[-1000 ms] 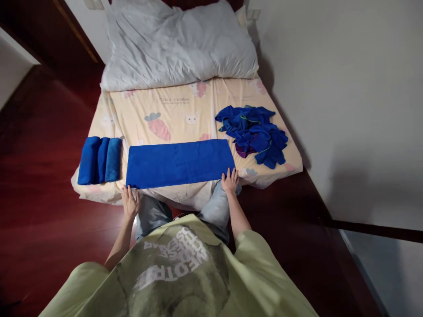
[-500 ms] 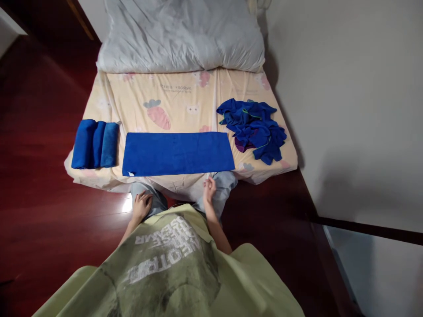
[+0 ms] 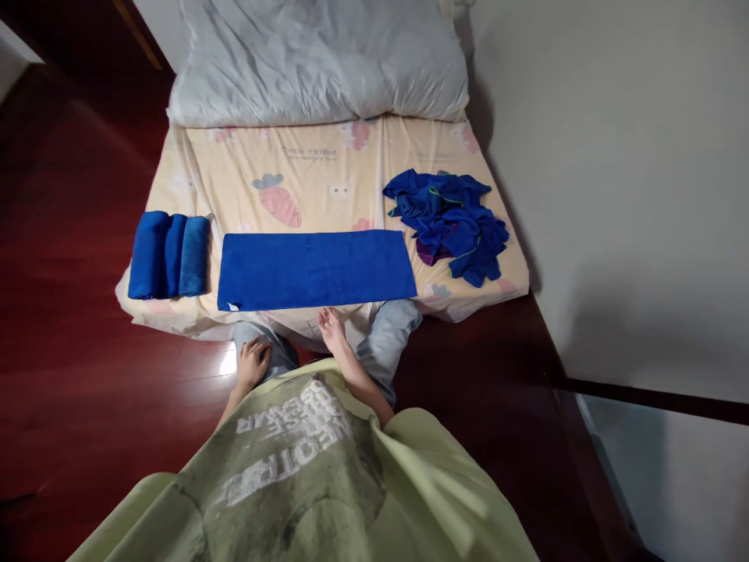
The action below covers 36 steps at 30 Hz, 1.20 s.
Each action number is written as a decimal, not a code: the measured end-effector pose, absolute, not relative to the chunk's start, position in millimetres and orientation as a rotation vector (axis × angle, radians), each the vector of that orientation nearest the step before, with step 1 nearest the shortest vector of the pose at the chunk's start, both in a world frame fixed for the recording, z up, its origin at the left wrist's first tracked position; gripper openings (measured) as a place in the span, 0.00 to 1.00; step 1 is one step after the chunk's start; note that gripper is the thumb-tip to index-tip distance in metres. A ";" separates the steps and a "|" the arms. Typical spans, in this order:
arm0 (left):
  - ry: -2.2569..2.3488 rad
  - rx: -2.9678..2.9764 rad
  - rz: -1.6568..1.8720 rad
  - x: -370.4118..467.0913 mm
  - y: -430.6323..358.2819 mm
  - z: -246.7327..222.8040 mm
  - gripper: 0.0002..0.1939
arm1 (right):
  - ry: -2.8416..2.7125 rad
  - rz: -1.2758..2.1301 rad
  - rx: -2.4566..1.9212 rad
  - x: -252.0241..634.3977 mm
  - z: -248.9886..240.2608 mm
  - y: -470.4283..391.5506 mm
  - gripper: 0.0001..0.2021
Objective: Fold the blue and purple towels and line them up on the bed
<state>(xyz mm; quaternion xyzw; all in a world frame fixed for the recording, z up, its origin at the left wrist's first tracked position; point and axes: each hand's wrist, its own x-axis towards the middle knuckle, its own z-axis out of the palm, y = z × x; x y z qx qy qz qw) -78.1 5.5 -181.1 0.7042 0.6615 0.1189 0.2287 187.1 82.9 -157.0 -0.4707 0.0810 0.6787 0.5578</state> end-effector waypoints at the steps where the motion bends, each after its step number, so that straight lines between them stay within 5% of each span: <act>1: 1.818 1.942 0.326 -78.3 5.4 -181.1 0.18 | 0.223 1.606 -1.088 184.6 -157.3 84.7 0.04; 22: 1.679 1.865 0.118 -63.0 29.3 -152.9 0.19 | 0.392 1.561 -1.007 167.1 -173.5 112.8 0.08; 29: 1.294 1.989 0.192 -14.8 148.6 -97.5 0.21 | 0.370 1.525 -1.074 162.1 -182.1 113.4 0.07; 36: 1.378 2.213 0.026 58.3 313.5 -71.3 0.20 | 0.378 1.540 -1.111 162.7 -183.8 112.3 0.08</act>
